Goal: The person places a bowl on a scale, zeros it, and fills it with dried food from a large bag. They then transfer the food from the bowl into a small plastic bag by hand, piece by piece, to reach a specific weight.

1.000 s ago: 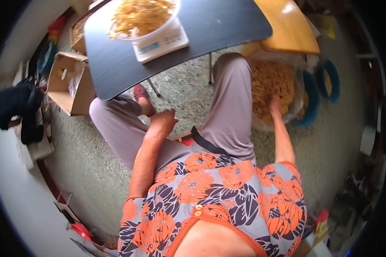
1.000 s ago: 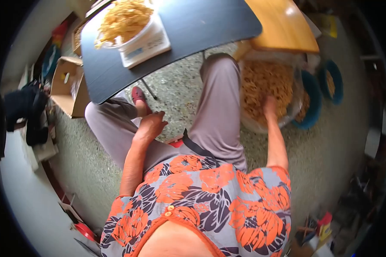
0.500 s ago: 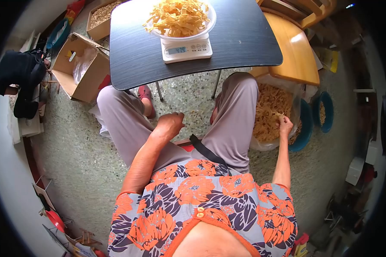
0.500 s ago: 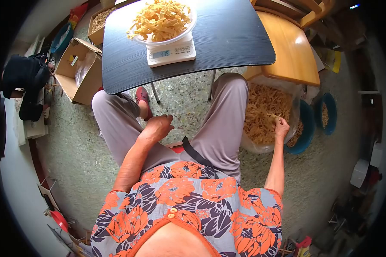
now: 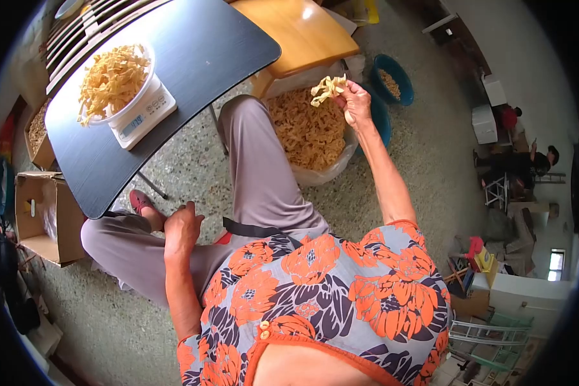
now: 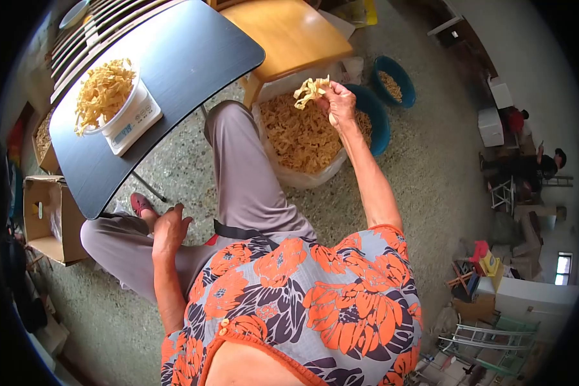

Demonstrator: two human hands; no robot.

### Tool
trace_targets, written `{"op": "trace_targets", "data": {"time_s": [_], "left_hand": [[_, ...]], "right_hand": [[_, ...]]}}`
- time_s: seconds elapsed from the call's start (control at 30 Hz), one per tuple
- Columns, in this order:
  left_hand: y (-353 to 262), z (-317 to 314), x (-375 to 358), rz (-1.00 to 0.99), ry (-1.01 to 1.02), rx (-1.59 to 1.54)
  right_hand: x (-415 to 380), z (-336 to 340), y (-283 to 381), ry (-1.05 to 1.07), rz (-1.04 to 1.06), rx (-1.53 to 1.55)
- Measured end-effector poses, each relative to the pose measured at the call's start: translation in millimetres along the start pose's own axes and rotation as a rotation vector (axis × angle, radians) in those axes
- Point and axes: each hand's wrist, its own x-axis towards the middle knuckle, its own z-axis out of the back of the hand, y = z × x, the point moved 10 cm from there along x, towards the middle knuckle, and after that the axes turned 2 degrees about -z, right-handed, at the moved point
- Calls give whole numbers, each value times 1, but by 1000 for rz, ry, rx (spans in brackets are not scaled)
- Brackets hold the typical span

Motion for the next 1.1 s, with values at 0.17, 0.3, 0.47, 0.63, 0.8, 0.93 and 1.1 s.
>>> {"op": "trace_targets", "data": {"time_s": [0.17, 0.3, 0.47, 0.63, 0.8, 0.93, 1.1], "left_hand": [[4, -1, -2, 42, 14, -31], [9, -4, -5, 67, 47, -67], [11, 1, -12, 67, -86, 14], [13, 7, -18, 84, -128, 35], [13, 7, -20, 107, -127, 31], [10, 5, -18, 95, -104, 4], [7, 7, -19, 83, -138, -11]], "right_hand": [[11, -107, 64, 209, 57, 61], [-4, -244, 123, 498, 75, 64], [-19, -390, 142, 910, 111, 157], [-57, -473, 131, 726, 235, -144], [-75, -512, 132, 713, 482, -295], [-112, -524, 137, 658, 1032, -645], [-154, -521, 120, 599, 1446, -897]]}}
